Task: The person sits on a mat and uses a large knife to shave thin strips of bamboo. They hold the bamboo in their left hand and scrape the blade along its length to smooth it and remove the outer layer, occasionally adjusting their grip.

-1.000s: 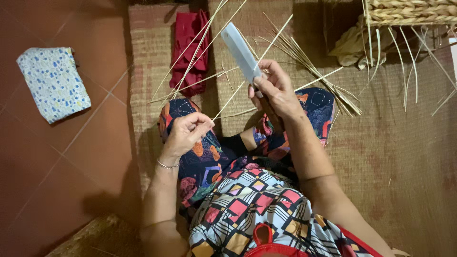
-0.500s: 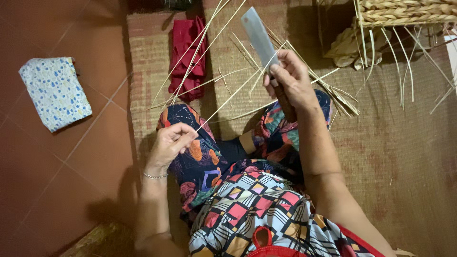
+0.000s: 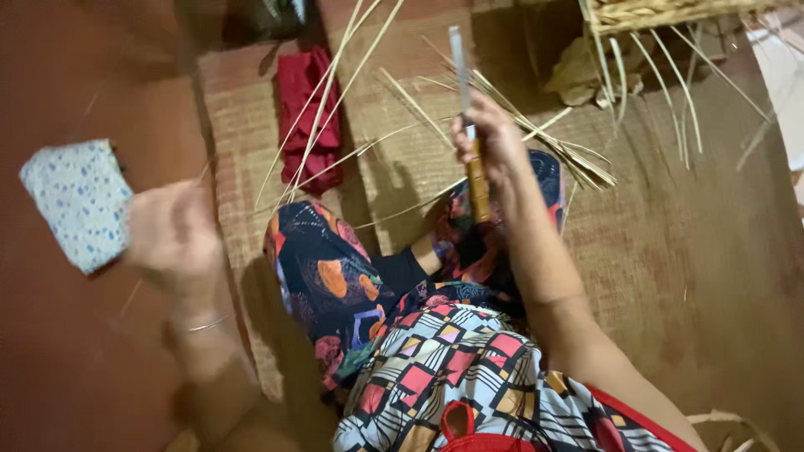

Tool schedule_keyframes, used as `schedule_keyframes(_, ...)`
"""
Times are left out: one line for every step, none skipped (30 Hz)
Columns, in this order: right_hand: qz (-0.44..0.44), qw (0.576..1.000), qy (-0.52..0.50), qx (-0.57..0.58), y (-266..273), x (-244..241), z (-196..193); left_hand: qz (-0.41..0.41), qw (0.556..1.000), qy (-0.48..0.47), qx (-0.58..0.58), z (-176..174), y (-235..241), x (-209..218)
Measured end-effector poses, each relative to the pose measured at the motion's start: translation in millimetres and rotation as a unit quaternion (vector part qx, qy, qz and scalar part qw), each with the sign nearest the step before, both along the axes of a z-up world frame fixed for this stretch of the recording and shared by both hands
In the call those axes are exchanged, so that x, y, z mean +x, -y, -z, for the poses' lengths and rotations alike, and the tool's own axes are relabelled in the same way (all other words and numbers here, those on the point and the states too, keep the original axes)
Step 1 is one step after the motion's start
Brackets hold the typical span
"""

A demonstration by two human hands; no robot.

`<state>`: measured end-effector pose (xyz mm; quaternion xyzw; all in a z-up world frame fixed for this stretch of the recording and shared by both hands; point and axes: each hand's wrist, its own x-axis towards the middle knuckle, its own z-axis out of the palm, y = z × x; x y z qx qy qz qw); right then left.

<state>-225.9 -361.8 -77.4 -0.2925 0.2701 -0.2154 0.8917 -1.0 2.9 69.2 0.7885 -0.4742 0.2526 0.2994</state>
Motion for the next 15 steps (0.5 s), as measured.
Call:
schedule_keyframes(-0.013,1.0,0.005,-0.002,-9,0,-2,-0.015,0.999,0.033,-0.021,-11,0,7)
schedule_keyframes(-0.026,0.999,0.004,-0.022,-19,3,-6,-0.016,0.997,0.043,-0.058,-17,3,10)
schedule_keyframes(-0.039,0.998,0.003,-0.042,-28,6,-12,-0.016,0.994,0.054,-0.096,-22,5,13)
schedule_keyframes(-0.059,0.997,0.014,-0.049,-37,8,-19,-0.004,0.988,0.037,-0.147,-26,7,13)
schedule_keyframes(-0.079,0.995,0.025,-0.057,-46,9,-28,0.009,0.98,0.018,-0.197,-30,8,15)
schedule_keyframes(-0.104,0.992,0.036,-0.061,-54,11,-37,0.017,0.97,-0.003,-0.244,-35,6,15)
schedule_keyframes(-0.127,0.987,0.069,-0.069,-60,12,-46,0.026,0.957,-0.025,-0.289,-38,4,16)
schedule_keyframes(-0.154,0.98,0.103,-0.077,-66,13,-56,0.029,0.941,-0.046,-0.334,-41,0,16)
schedule_keyframes(-0.181,0.97,0.136,-0.084,-73,15,-65,0.033,0.923,-0.068,-0.378,-40,-4,18)
schedule_keyframes(-0.198,0.965,0.142,-0.094,-79,18,-74,0.035,0.907,-0.121,-0.402,-33,-2,15)
schedule_keyframes(-0.214,0.96,0.148,-0.104,-86,21,-83,0.037,0.888,-0.174,-0.425,-20,3,10)
schedule_keyframes(-0.231,0.954,0.154,-0.115,-90,23,-91,0.058,0.867,-0.232,-0.437,-5,11,5)
schedule_keyframes(-0.243,0.946,0.185,-0.112,-93,26,-99,0.075,0.842,-0.288,-0.45,9,20,0)
schedule_keyframes(-0.259,0.935,0.216,-0.106,-97,28,-104,0.107,0.815,-0.348,-0.451,28,32,-10)
schedule_keyframes(-0.274,0.924,0.246,-0.101,-101,30,-107,0.133,0.754,-0.442,-0.467,44,40,-24)
